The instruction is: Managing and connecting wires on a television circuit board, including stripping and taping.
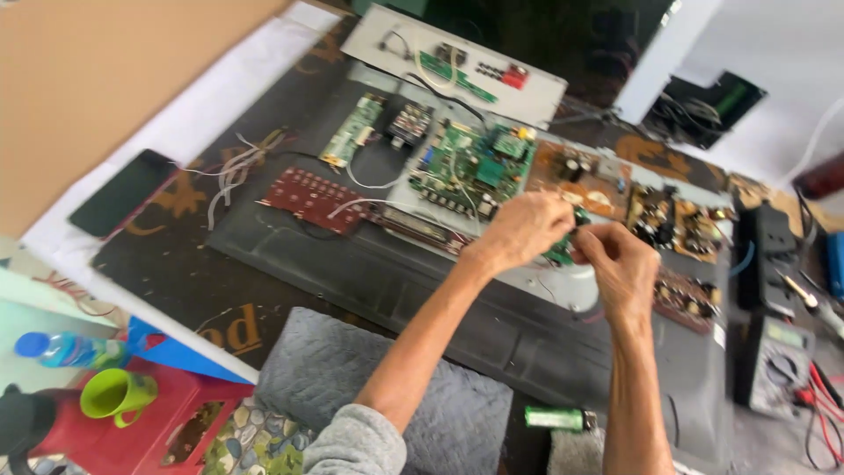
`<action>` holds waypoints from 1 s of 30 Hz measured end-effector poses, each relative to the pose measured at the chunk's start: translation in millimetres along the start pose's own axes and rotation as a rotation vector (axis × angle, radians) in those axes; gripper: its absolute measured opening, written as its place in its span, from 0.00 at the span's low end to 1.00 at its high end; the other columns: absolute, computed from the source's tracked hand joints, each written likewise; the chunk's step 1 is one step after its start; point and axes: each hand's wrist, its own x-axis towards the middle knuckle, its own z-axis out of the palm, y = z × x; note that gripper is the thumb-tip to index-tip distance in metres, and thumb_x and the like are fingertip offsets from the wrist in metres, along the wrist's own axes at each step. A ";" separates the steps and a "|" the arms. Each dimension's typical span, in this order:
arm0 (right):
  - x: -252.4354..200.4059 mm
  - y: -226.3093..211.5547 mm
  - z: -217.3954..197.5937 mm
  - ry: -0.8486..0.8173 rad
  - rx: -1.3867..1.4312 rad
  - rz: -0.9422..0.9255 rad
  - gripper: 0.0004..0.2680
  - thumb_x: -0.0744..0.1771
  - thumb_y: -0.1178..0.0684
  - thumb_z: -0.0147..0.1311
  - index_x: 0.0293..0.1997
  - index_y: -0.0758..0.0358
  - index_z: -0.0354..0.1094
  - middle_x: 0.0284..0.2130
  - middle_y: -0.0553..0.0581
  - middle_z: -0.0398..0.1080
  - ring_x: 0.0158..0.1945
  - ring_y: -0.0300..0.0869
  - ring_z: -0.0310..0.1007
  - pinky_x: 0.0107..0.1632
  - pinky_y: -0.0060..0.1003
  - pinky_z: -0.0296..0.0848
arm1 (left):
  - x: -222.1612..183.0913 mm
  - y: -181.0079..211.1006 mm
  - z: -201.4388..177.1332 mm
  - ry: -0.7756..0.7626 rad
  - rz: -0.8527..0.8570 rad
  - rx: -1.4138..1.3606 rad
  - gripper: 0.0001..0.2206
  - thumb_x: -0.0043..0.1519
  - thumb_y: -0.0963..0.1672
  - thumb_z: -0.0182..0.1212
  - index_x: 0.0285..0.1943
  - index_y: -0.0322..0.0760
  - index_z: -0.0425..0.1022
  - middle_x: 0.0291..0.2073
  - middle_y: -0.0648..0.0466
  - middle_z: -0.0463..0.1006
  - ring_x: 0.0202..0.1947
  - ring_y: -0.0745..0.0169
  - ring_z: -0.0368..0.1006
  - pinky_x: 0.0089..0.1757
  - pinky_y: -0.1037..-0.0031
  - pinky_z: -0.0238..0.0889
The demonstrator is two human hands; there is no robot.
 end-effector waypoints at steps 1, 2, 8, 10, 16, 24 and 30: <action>0.8 2.5 0.0 0.010 -0.009 0.016 0.04 0.69 0.51 0.62 0.37 0.56 0.78 0.22 0.54 0.75 0.30 0.37 0.75 0.43 0.35 0.73 | 0.0 -3.9 4.7 -0.014 0.006 -0.014 0.05 0.63 0.44 0.60 0.43 0.40 0.79 0.37 0.44 0.82 0.44 0.39 0.80 0.46 0.53 0.74; 1.1 4.2 0.1 -0.006 0.028 0.015 0.04 0.69 0.52 0.61 0.38 0.57 0.78 0.23 0.55 0.76 0.30 0.38 0.77 0.43 0.34 0.74 | -0.6 -7.3 8.5 -0.003 -0.010 -0.034 0.03 0.64 0.43 0.60 0.39 0.42 0.78 0.33 0.48 0.80 0.39 0.46 0.80 0.43 0.58 0.74; 5.6 6.1 -0.7 -0.047 0.158 0.003 0.05 0.71 0.56 0.56 0.40 0.66 0.77 0.27 0.60 0.77 0.33 0.42 0.79 0.42 0.35 0.78 | 1.1 -7.7 0.2 -0.034 -0.049 -0.119 0.07 0.64 0.41 0.59 0.32 0.42 0.74 0.25 0.56 0.74 0.30 0.59 0.76 0.36 0.64 0.74; 4.1 2.2 -2.9 -0.056 0.205 -0.019 0.06 0.71 0.57 0.55 0.41 0.69 0.76 0.29 0.63 0.77 0.34 0.44 0.80 0.42 0.36 0.79 | 0.5 -3.3 -2.4 -0.027 -0.055 -0.123 0.07 0.65 0.40 0.59 0.32 0.42 0.73 0.24 0.57 0.72 0.29 0.62 0.75 0.37 0.67 0.74; -6.3 -17.8 -1.9 -0.036 -0.023 -0.091 0.06 0.71 0.52 0.61 0.46 0.61 0.80 0.30 0.62 0.77 0.38 0.50 0.80 0.47 0.49 0.76 | -2.0 21.2 -17.1 0.011 -0.055 -0.017 0.03 0.63 0.42 0.61 0.39 0.37 0.78 0.33 0.45 0.81 0.41 0.43 0.81 0.41 0.55 0.76; -4.4 -2.1 1.2 -0.023 -0.193 -0.110 0.06 0.71 0.56 0.58 0.42 0.67 0.79 0.30 0.58 0.79 0.34 0.40 0.77 0.41 0.32 0.75 | -6.1 11.7 1.5 -0.051 -0.041 0.132 0.11 0.69 0.41 0.56 0.31 0.40 0.66 0.24 0.57 0.71 0.19 0.70 0.65 0.24 0.80 0.66; -2.3 2.4 0.8 -0.064 -0.235 -0.048 0.07 0.71 0.54 0.58 0.43 0.66 0.79 0.30 0.58 0.79 0.33 0.40 0.76 0.40 0.33 0.75 | -7.5 18.3 -7.8 -0.110 -0.068 0.125 0.13 0.70 0.42 0.53 0.29 0.40 0.64 0.21 0.59 0.65 0.19 0.69 0.61 0.23 0.77 0.61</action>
